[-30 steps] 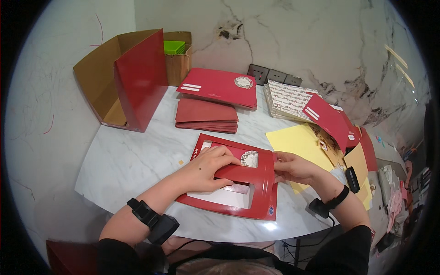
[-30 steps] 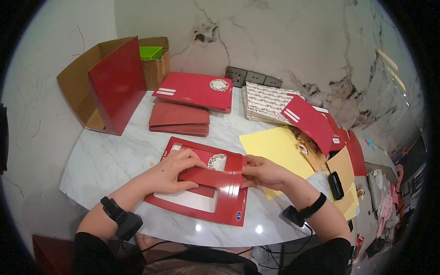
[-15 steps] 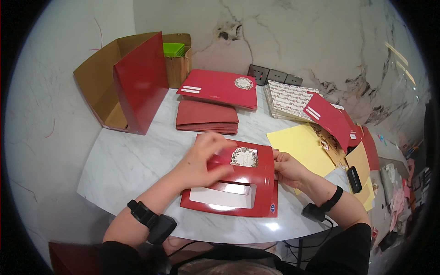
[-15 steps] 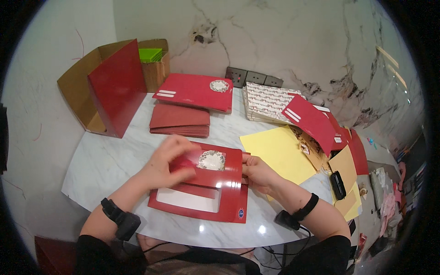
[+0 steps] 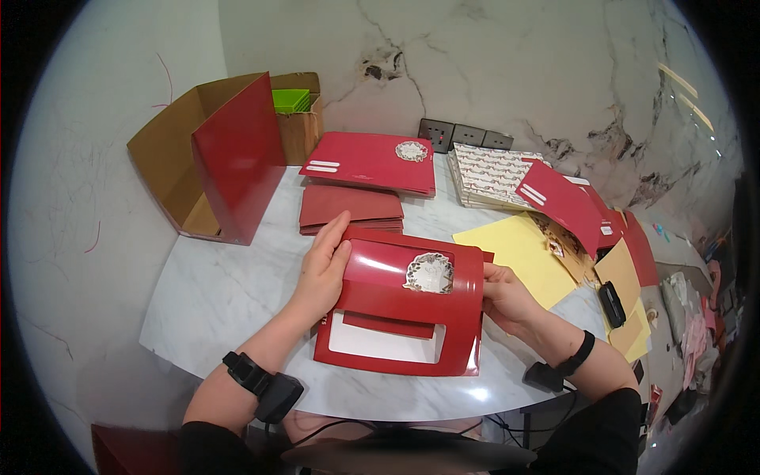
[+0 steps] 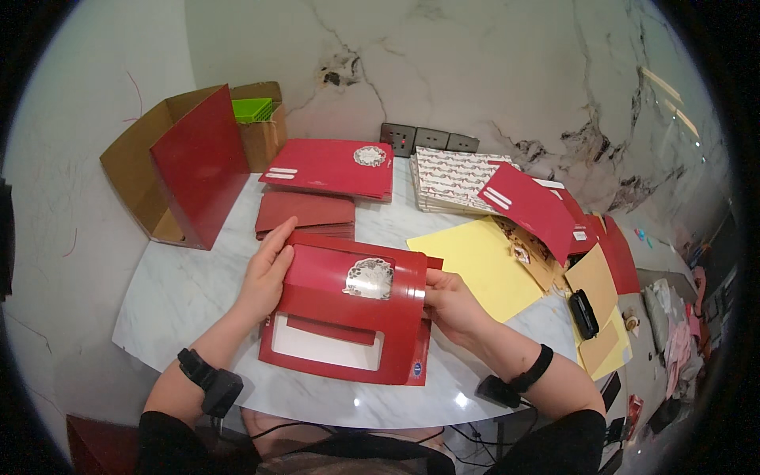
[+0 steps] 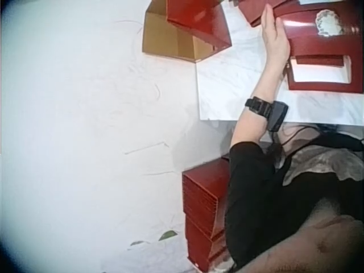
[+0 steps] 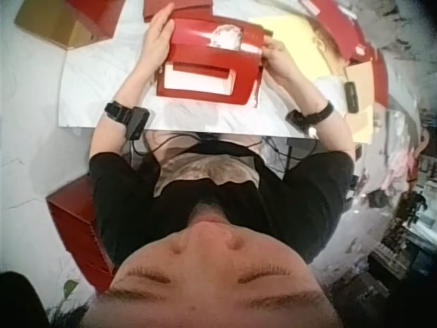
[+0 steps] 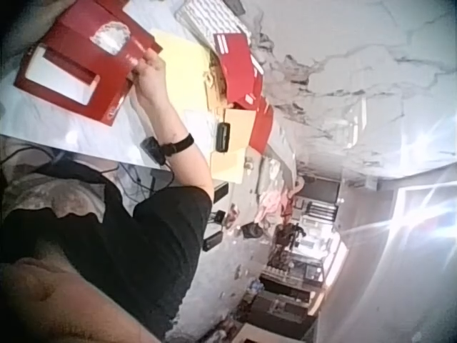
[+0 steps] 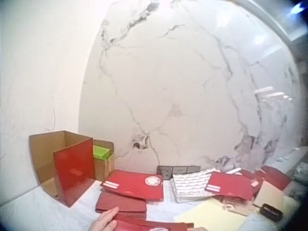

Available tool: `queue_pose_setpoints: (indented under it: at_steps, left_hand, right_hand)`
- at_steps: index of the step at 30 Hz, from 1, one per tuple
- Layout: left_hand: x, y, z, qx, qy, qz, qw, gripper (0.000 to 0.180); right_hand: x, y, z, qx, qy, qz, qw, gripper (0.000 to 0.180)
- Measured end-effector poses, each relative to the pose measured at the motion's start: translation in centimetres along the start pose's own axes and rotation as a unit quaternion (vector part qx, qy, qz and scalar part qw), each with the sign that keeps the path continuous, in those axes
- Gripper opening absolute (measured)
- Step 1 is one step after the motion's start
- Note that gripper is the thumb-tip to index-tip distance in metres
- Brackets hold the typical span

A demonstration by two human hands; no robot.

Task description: Assembling and checking stationery items into a folder.

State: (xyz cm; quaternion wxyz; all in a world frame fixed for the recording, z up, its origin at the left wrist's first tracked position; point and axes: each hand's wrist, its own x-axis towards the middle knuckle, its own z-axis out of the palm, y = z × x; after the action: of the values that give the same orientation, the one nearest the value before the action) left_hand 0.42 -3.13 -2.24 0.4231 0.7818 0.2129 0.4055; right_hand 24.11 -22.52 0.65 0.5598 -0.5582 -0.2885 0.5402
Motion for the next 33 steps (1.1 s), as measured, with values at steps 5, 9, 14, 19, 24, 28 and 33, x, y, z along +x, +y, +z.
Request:
queue_pose_setpoints:
  at_steps: [5,9,14,19,24,28,33]
  left_hand:
    - [0.0,0.6,0.1,0.004,0.005,0.0,1.0,0.045]
    - [-0.1,0.5,0.0,0.008,0.002,0.019,1.0,0.047]
    - [0.0,1.3,-0.1,-0.02,0.016,0.037,0.999,0.053]
    - [0.1,1.5,-0.2,-0.055,0.024,0.038,0.997,0.058]
    - [0.1,0.8,0.0,-0.156,0.057,0.001,0.986,0.054]
    - [0.1,1.2,0.0,-0.165,0.067,-0.015,0.984,0.053]
    - [0.1,1.2,0.0,-0.1,0.093,0.005,0.991,0.054]
  right_hand:
    - [0.2,0.1,-0.3,0.004,-0.02,-0.012,1.0,0.026]
    - [0.8,0.1,0.2,0.011,-0.019,0.005,1.0,0.024]
    - [1.5,-0.8,-0.1,0.029,-0.053,0.022,0.998,0.023]
    - [1.8,-2.2,0.4,-0.022,-0.034,0.02,0.999,0.026]
    - [2.4,-2.7,0.2,0.018,-0.014,0.024,0.999,0.025]
    - [3.1,-3.2,0.6,0.032,-0.01,0.023,0.999,0.019]
    - [3.7,-4.6,1.0,0.03,-0.045,0.021,0.998,0.02]
